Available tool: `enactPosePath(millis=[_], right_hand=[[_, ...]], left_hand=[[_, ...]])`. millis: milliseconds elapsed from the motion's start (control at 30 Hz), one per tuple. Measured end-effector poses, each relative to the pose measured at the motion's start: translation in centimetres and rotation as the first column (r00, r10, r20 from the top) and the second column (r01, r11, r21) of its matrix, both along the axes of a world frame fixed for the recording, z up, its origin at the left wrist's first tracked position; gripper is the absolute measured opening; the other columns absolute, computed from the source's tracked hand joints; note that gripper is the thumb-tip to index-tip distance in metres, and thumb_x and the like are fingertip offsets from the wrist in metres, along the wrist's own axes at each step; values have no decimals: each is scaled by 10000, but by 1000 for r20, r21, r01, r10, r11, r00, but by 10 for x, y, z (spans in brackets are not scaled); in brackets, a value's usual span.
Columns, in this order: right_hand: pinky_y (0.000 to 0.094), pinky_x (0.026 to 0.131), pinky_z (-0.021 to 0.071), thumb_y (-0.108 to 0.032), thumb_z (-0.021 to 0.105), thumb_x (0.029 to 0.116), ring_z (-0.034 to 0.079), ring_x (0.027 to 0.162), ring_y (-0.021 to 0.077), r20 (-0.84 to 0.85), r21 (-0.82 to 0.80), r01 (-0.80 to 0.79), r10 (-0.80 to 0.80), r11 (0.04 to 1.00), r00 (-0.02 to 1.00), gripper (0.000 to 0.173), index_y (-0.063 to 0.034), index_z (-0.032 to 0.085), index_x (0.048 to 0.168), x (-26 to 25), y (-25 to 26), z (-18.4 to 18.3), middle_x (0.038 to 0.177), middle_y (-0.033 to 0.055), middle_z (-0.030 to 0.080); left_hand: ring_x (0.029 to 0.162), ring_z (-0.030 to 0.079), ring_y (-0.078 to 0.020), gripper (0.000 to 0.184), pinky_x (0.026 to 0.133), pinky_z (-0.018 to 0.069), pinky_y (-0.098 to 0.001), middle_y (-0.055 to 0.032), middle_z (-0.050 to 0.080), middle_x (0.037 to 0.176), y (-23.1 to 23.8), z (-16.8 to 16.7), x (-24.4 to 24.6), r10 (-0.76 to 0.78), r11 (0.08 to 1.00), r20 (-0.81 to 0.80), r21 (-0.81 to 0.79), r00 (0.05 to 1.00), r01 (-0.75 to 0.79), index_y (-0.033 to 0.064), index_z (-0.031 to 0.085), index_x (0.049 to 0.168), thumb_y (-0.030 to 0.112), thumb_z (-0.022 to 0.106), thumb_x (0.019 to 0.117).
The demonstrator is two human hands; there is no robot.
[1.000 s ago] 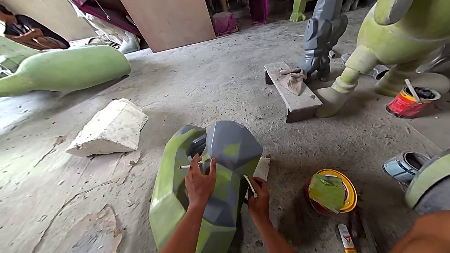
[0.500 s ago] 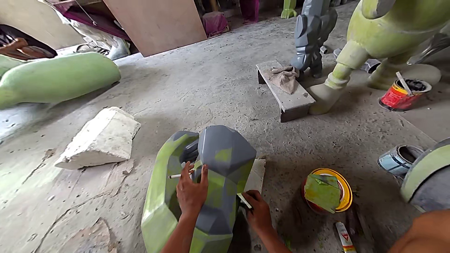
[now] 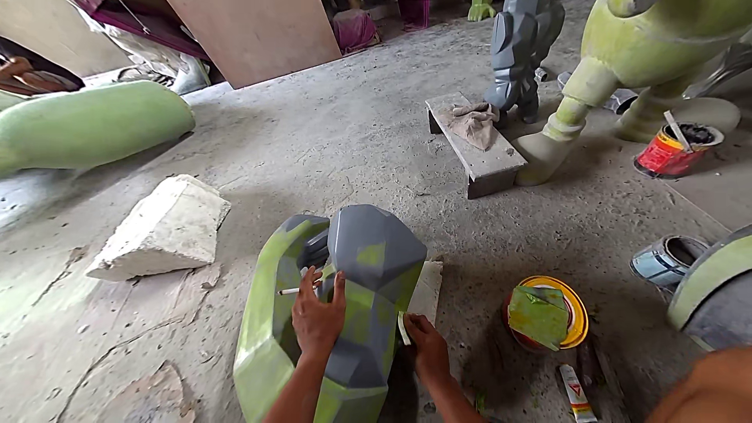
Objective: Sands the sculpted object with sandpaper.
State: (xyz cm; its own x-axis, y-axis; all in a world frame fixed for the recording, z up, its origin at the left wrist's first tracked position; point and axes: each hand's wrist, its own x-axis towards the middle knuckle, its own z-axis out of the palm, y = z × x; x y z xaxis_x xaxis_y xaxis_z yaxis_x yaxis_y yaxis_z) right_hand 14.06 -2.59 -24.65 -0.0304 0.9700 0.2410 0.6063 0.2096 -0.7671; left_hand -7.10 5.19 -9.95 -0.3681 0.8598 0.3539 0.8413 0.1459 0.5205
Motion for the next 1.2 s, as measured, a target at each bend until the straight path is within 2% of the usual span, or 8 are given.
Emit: enactPosePath(millis=[167,300,467,600,733,833,933,1200], right_hand=[[332,850,627,-89,699,867,701,1049,115,-63,31,-21,23,999,998,489,-230,700,1335,19,3,-4,1284,4,684],[316,834,629,-52,634,917,710,1014,105,-161,79,66,-53,995,986,505,-180,648,1405,18,17,5,1290,29,687],[353,829,640,-73,716,875,716,1060,119,-93,52,16,-11,999,996,527,-260,682,1367,-1,10,6,1330,-17,683],[353,927,606,-102,708,863,671,1157,128,2,28,-43,43,999,999,519,-295,696,1344,8,-1,-4,1316,-23,682],[333,960,595,-125,710,895,666,1154,112,-29,83,-125,128,989,991,432,-299,725,1290,41,8,-18,1281,-16,691],[341,1009,582,-73,663,918,660,1197,135,-84,225,-37,58,974,995,426,-228,722,1310,56,34,-7,1298,24,695],[426,1092,528,-34,617,900,643,1253,194,-66,340,43,-21,939,998,439,-207,740,1284,62,65,19,1312,44,699],[394,1088,535,51,608,851,582,1336,206,-70,409,5,26,913,997,555,-269,736,1286,57,105,22,1394,74,643]], left_hand=[[1161,649,-308,755,1002,508,-567,-127,677,1279,1,1,0,1,1000,9,5,1000,-1,62,526,1459,632,557,965],[1158,649,-313,765,997,507,-576,-128,675,1284,1,2,1,4,1000,9,8,1000,-4,60,529,1457,643,551,962],[1171,646,-324,763,998,504,-593,-132,676,1286,0,4,1,6,1000,14,-15,1000,-6,67,526,1463,641,558,960],[1171,645,-323,767,1001,505,-582,-125,679,1280,1,2,1,8,1000,13,-6,1000,-8,65,524,1463,641,559,958],[1158,654,-306,772,996,516,-568,-123,677,1284,0,1,0,7,1000,3,-5,1000,-7,65,523,1468,647,544,961],[1144,658,-307,773,986,519,-567,-124,682,1272,1,1,1,4,1000,5,6,1000,-5,60,529,1462,646,547,958],[1163,652,-305,768,999,507,-577,-106,682,1282,-2,0,2,18,1000,6,-8,1000,-18,81,533,1463,658,541,956],[1149,655,-300,778,990,510,-574,-107,688,1263,-2,0,3,18,1000,-4,6,1000,-18,76,532,1463,667,528,956]])
